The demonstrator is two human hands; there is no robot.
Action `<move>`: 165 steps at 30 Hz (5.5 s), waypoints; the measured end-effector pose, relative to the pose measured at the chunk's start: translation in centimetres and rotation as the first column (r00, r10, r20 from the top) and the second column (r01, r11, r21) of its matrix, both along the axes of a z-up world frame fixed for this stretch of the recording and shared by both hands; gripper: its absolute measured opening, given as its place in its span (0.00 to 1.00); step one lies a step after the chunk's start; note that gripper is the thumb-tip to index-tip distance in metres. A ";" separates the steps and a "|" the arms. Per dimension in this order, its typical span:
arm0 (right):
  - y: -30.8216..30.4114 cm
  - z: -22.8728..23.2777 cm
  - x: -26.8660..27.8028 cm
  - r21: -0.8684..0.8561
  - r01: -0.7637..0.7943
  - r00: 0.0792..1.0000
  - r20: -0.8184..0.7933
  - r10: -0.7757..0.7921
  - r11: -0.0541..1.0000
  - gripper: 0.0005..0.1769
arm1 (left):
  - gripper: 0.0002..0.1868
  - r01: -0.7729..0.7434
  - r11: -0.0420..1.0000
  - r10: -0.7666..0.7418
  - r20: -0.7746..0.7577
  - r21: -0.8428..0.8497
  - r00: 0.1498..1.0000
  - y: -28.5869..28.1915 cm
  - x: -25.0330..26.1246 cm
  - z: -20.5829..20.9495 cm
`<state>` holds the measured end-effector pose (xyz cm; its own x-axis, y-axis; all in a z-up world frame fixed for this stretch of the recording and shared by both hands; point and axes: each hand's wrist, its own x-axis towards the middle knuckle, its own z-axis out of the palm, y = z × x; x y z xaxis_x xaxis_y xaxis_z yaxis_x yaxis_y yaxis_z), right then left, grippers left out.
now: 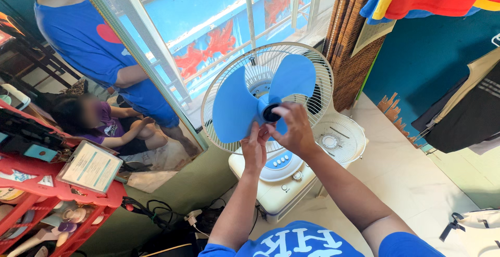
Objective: The person assembles a table fan by attaching the blue fan blades to the motor hub, securing them with a nut, and then fitting the front wire cage over the blades. The person uses their hands to manipulate the components throughout the process.
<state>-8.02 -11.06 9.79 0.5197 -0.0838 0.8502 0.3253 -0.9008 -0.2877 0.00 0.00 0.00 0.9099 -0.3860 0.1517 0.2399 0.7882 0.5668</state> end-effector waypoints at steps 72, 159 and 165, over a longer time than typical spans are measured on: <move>-0.4 1.6 -0.3 0.195 0.020 0.984 -0.179 0.016 0.981 0.21 | 0.10 -0.013 0.998 0.012 -0.020 -0.065 1.000 -0.6 0.1 -0.7; -4.2 -0.4 -1.2 -0.071 0.106 0.990 -0.085 -0.112 0.992 0.25 | 0.11 -0.101 0.929 0.043 0.166 0.357 0.985 4.8 -2.1 0.5; -9.6 -3.6 -0.5 0.396 0.185 0.982 -0.044 -0.183 0.899 0.13 | 0.11 -0.745 0.483 0.320 0.699 0.460 0.639 10.7 -3.5 -3.4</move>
